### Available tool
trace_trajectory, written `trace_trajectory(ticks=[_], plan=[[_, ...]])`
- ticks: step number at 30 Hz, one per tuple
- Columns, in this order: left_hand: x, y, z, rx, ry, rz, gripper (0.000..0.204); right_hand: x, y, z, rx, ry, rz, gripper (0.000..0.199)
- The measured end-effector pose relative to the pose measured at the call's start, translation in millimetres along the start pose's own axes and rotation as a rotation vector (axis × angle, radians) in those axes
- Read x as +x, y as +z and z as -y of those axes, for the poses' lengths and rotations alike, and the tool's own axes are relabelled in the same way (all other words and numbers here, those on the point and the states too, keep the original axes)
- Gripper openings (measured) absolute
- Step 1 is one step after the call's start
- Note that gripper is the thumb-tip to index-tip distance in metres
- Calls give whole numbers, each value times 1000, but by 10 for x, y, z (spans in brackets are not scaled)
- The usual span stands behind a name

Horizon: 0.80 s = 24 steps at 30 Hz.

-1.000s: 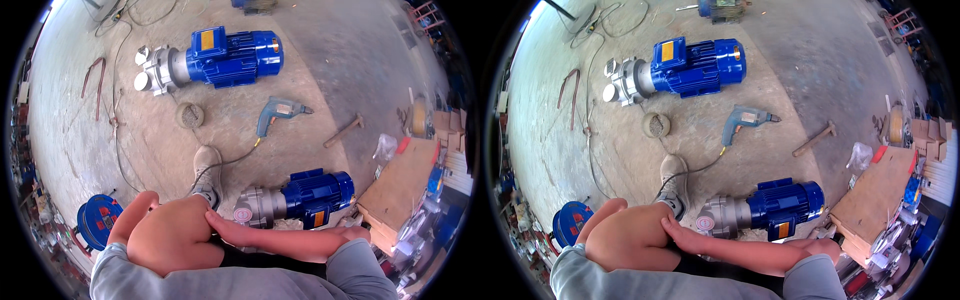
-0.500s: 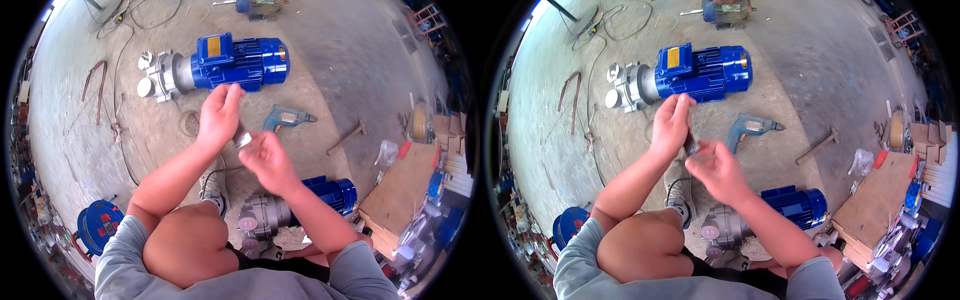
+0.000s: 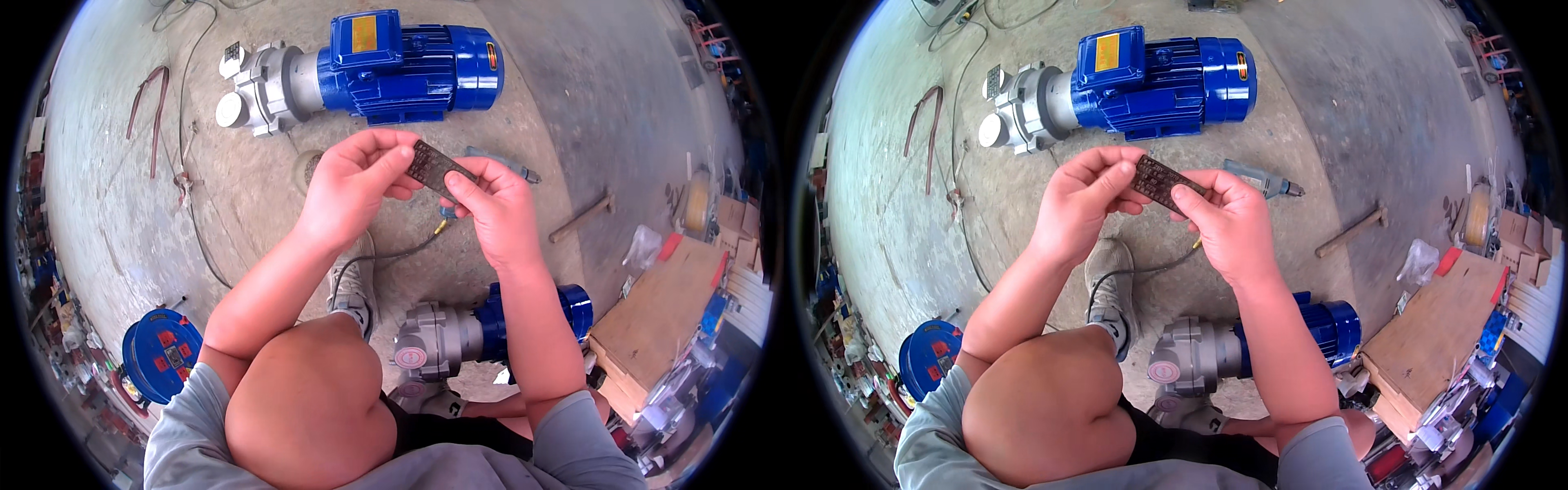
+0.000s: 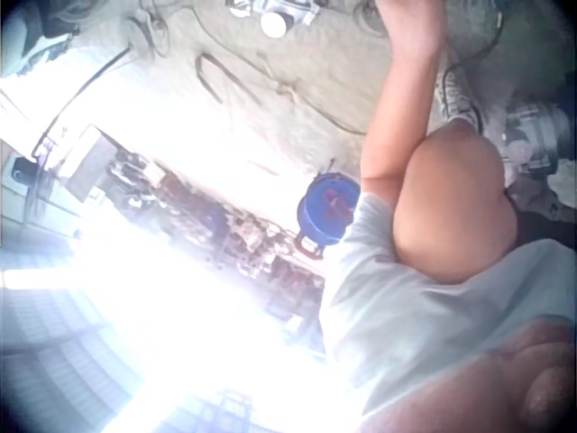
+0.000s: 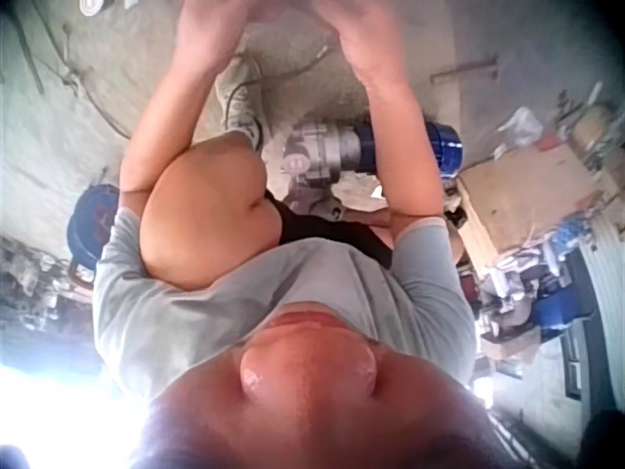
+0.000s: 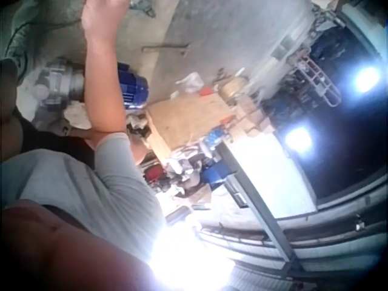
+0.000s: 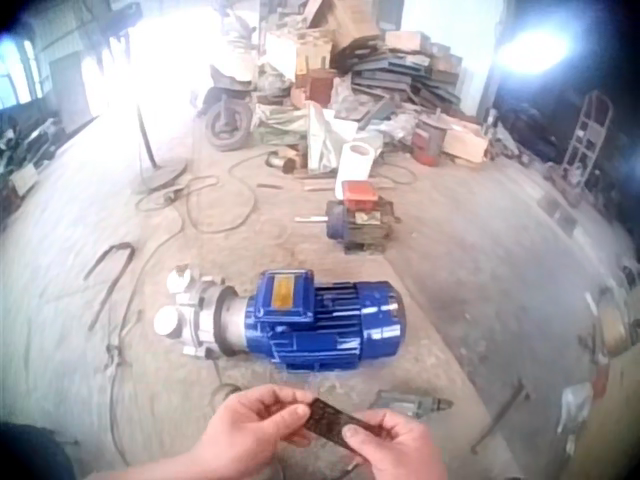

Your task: The person walks through a cluttered workshop and begins assembling two blue electric pumps. They use a power drill and a hammer to attach metal plates and fasteners to the motor housing of each pump.

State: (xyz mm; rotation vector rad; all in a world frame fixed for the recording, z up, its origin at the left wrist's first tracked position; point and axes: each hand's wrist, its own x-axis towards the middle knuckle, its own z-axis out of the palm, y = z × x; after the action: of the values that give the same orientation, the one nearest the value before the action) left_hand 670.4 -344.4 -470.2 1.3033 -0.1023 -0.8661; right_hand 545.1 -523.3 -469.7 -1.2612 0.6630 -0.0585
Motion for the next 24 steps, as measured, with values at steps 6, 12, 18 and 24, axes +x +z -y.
trace_trajectory(ticks=[6,12,18,24], plan=[[41,-72,38,-102,-60,-83,23,109,69,76,49,19,-36,26],[152,-202,230,-133,-104,-189,20,242,30,-240,100,77,-81,24],[160,-253,271,-168,-118,-191,20,353,27,-344,106,105,-74,22],[432,-270,475,112,14,-341,15,621,140,-513,39,65,-165,18]])
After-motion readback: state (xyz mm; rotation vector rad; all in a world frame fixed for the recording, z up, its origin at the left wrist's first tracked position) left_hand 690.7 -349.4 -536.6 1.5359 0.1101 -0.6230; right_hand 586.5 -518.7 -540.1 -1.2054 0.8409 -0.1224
